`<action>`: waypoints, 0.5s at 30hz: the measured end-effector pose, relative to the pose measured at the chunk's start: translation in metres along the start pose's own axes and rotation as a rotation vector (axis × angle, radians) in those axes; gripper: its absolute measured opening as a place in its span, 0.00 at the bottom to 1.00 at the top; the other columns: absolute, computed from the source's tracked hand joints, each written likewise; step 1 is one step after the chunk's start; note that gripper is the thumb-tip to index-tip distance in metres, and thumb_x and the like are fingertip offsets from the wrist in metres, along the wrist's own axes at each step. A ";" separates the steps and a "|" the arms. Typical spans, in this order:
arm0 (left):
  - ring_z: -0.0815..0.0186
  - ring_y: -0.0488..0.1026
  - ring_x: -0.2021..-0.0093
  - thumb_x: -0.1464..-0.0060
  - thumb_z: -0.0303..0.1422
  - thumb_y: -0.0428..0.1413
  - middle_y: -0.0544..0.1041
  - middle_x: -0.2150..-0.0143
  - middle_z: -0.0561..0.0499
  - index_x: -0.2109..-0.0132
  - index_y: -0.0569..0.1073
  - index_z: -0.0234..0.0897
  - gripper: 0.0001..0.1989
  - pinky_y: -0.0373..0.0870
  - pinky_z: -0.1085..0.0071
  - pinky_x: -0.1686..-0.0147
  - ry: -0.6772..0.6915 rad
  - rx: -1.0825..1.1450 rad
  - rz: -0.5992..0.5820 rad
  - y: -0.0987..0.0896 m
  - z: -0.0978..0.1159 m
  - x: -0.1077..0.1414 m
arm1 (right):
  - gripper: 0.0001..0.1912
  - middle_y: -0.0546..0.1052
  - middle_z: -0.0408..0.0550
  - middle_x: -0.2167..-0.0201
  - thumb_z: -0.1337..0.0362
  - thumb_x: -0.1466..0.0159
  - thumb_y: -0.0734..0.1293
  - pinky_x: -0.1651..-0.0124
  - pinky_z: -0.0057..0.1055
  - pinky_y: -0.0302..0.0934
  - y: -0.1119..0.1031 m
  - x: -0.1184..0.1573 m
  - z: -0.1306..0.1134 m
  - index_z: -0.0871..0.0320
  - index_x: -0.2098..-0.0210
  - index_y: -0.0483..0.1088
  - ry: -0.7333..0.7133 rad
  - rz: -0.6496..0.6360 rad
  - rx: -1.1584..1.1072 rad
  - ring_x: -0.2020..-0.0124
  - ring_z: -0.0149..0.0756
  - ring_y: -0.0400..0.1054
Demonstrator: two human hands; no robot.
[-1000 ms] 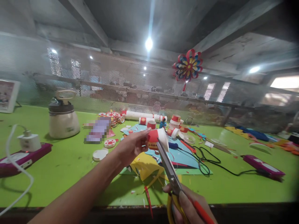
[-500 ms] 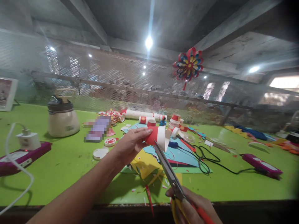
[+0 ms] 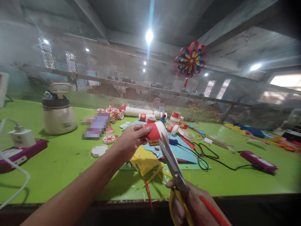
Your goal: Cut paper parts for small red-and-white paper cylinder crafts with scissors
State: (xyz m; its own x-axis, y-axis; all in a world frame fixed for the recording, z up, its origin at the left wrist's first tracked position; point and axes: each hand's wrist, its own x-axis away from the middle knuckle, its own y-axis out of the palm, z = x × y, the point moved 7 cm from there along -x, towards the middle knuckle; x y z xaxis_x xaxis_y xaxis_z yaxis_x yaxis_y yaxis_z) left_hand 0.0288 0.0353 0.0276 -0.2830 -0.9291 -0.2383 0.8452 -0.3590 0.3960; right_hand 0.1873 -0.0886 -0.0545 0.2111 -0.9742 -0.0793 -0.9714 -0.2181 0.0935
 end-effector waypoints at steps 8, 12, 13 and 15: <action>0.70 0.67 0.72 0.56 0.33 0.64 0.74 0.73 0.49 0.73 0.72 0.32 0.09 0.61 0.72 0.71 -0.022 0.006 0.007 0.001 0.001 0.003 | 0.28 0.66 0.40 0.83 0.43 0.39 0.63 0.76 0.26 0.56 0.003 -0.004 0.014 0.62 0.55 0.71 0.098 -0.082 -0.366 0.82 0.28 0.61; 0.68 0.66 0.72 0.56 0.34 0.63 0.73 0.74 0.48 0.73 0.72 0.31 0.10 0.61 0.70 0.69 -0.033 -0.017 -0.001 0.003 0.002 0.004 | 0.26 0.66 0.40 0.83 0.44 0.38 0.63 0.77 0.26 0.54 0.004 -0.003 0.007 0.61 0.56 0.71 0.074 -0.041 -0.247 0.82 0.27 0.59; 0.68 0.66 0.72 0.56 0.34 0.63 0.73 0.74 0.49 0.74 0.72 0.32 0.10 0.61 0.70 0.69 -0.031 -0.025 0.005 0.003 0.003 0.004 | 0.26 0.66 0.39 0.83 0.43 0.38 0.62 0.77 0.25 0.53 0.004 -0.002 0.006 0.60 0.56 0.71 0.088 -0.021 -0.209 0.82 0.27 0.58; 0.69 0.65 0.73 0.57 0.33 0.63 0.71 0.75 0.50 0.74 0.71 0.32 0.10 0.60 0.71 0.70 -0.020 -0.038 0.019 0.004 0.005 0.006 | 0.26 0.65 0.39 0.83 0.43 0.38 0.62 0.78 0.25 0.52 0.003 0.000 0.004 0.59 0.57 0.71 0.097 0.014 -0.129 0.82 0.26 0.57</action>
State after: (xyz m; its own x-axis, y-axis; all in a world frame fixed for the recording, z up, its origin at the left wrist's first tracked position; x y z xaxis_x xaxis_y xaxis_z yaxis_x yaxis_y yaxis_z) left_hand 0.0280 0.0282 0.0327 -0.2756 -0.9374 -0.2130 0.8670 -0.3381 0.3661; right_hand 0.1840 -0.0889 -0.0577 0.2136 -0.9767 0.0186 -0.9537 -0.2043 0.2207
